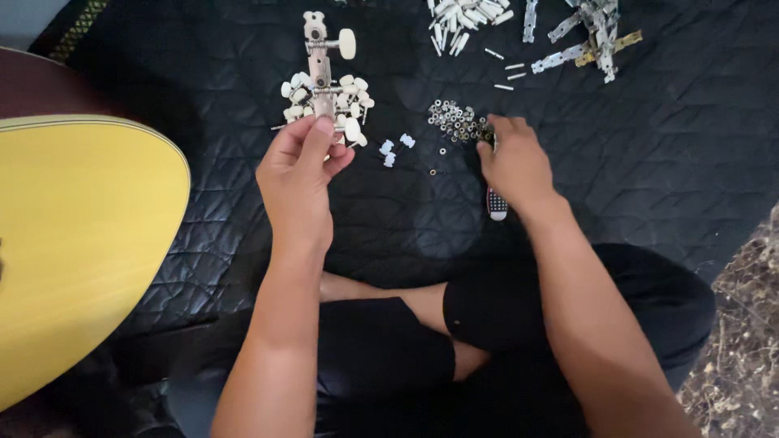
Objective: The person assembles guitar tuning machines by hand, inserting white plastic knobs into metal casings and securing them with washers and screws using a screwdriver. They handle multiple small parts laid out on a black mat and repeat the process for several units.
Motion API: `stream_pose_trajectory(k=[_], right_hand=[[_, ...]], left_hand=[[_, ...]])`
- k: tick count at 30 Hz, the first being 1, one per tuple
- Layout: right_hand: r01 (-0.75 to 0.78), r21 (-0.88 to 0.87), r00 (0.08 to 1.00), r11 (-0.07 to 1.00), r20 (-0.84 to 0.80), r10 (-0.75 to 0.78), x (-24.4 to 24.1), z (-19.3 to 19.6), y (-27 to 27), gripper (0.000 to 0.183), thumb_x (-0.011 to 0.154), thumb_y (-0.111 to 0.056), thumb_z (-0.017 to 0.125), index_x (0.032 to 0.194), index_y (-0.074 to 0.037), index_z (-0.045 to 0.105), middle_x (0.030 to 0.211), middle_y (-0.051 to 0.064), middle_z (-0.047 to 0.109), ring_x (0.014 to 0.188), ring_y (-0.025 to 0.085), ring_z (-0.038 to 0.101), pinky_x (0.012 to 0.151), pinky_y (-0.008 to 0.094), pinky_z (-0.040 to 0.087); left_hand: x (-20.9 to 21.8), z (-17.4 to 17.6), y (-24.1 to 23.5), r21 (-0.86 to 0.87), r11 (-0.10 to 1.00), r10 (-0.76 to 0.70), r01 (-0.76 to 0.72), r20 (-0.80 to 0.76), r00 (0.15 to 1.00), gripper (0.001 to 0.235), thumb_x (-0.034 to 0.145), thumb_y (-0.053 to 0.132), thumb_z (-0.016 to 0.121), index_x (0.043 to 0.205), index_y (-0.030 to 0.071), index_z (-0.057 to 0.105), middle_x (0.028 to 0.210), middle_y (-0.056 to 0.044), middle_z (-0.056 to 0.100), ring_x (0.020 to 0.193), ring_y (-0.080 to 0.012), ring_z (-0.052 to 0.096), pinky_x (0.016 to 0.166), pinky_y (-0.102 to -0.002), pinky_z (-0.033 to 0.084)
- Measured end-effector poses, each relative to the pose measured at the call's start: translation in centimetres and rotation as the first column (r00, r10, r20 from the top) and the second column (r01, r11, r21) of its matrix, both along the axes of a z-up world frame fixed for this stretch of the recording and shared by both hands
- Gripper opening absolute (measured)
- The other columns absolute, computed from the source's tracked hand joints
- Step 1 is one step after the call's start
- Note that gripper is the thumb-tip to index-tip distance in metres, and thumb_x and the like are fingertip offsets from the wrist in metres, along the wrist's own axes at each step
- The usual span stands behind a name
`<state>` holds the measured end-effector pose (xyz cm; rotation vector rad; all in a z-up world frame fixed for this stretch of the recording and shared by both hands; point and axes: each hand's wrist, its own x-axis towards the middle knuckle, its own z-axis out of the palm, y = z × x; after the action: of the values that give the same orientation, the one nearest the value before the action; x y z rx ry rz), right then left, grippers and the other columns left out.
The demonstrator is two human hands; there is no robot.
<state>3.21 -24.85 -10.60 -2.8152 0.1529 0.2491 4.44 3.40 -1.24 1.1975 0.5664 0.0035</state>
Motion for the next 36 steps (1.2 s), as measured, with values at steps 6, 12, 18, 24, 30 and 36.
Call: stream_pose_trajectory(k=[6, 12, 18, 24, 30, 36], right_hand=[[-0.004, 0.006, 0.999, 1.0, -0.054, 0.004, -0.3, 0.7, 0.7, 0.04, 0.1, -0.019, 0.063, 0.137, -0.003, 0.062, 0.126, 0.023, 0.058, 0.116, 0.045, 0.061, 0.09, 0.053, 0.054], [-0.036, -0.017, 0.997, 0.999, -0.069, 0.034, -0.1, -0.5, 0.2, 0.047, 0.097, -0.024, 0.066, 0.138, -0.001, 0.06, 0.127, 0.025, 0.056, 0.117, 0.048, 0.059, 0.091, 0.056, 0.055], [-0.027, 0.013, 0.997, 1.0, -0.073, 0.028, -0.3, -0.5, 0.3, 0.05, 0.096, -0.026, 0.066, 0.139, -0.002, 0.059, 0.129, 0.026, 0.055, 0.118, 0.049, 0.058, 0.093, 0.057, 0.054], [-0.017, 0.003, 0.996, 1.0, -0.093, 0.018, -0.2, 0.1, 0.6, 0.049, 0.095, -0.028, 0.066, 0.138, -0.004, 0.061, 0.128, 0.023, 0.057, 0.117, 0.045, 0.06, 0.092, 0.054, 0.055], [-0.01, -0.03, 0.993, 0.999, -0.119, 0.006, 0.0, -0.9, 0.1, 0.052, 0.092, -0.032, 0.068, 0.137, -0.008, 0.06, 0.127, 0.02, 0.057, 0.118, 0.045, 0.06, 0.092, 0.054, 0.055], [0.046, 0.043, 0.995, 0.998, 0.09, -0.049, 0.9, -0.2, 0.0, 0.039, 0.099, -0.014, 0.059, 0.135, 0.0, 0.061, 0.126, 0.028, 0.057, 0.118, 0.053, 0.057, 0.096, 0.058, 0.051]], left_hand=[[0.3, -2.7, -0.2, -0.064, 0.998, 0.002, 0.0, 0.031, 1.0, 0.014, 0.091, 0.009, 0.07, 0.103, 0.002, 0.071, 0.081, -0.008, 0.068, 0.068, -0.0117, 0.069, 0.073, -0.029, 0.069], [0.0, -1.0, -0.1, -0.083, 0.995, -0.041, 0.046, 0.059, 0.997, 0.016, 0.092, 0.009, 0.069, 0.106, 0.001, 0.071, 0.082, -0.009, 0.068, 0.071, -0.0131, 0.07, 0.076, -0.032, 0.069], [-0.4, -1.1, -0.2, -0.26, 0.931, -0.229, 0.256, 0.131, 0.965, 0.018, 0.101, 0.017, 0.059, 0.112, 0.004, 0.066, 0.09, -0.005, 0.066, 0.083, -0.0105, 0.067, 0.087, -0.037, 0.065], [-0.8, -2.5, -0.3, -0.412, 0.832, -0.318, 0.371, 0.194, 0.928, 0.021, 0.103, 0.015, 0.057, 0.117, 0.0, 0.062, 0.09, -0.009, 0.064, 0.084, -0.0141, 0.066, 0.092, -0.047, 0.064], [-0.7, -3.1, -0.1, -0.385, 0.845, -0.331, 0.371, 0.168, 0.929, 0.021, 0.102, 0.016, 0.058, 0.118, 0.002, 0.062, 0.092, -0.007, 0.065, 0.086, -0.012, 0.067, 0.092, -0.045, 0.064], [-0.6, -2.0, -0.1, -0.365, 0.85, -0.345, 0.379, 0.157, 0.926, 0.02, 0.102, 0.015, 0.058, 0.115, 0.001, 0.062, 0.09, -0.008, 0.063, 0.084, -0.0136, 0.065, 0.092, -0.046, 0.064]])
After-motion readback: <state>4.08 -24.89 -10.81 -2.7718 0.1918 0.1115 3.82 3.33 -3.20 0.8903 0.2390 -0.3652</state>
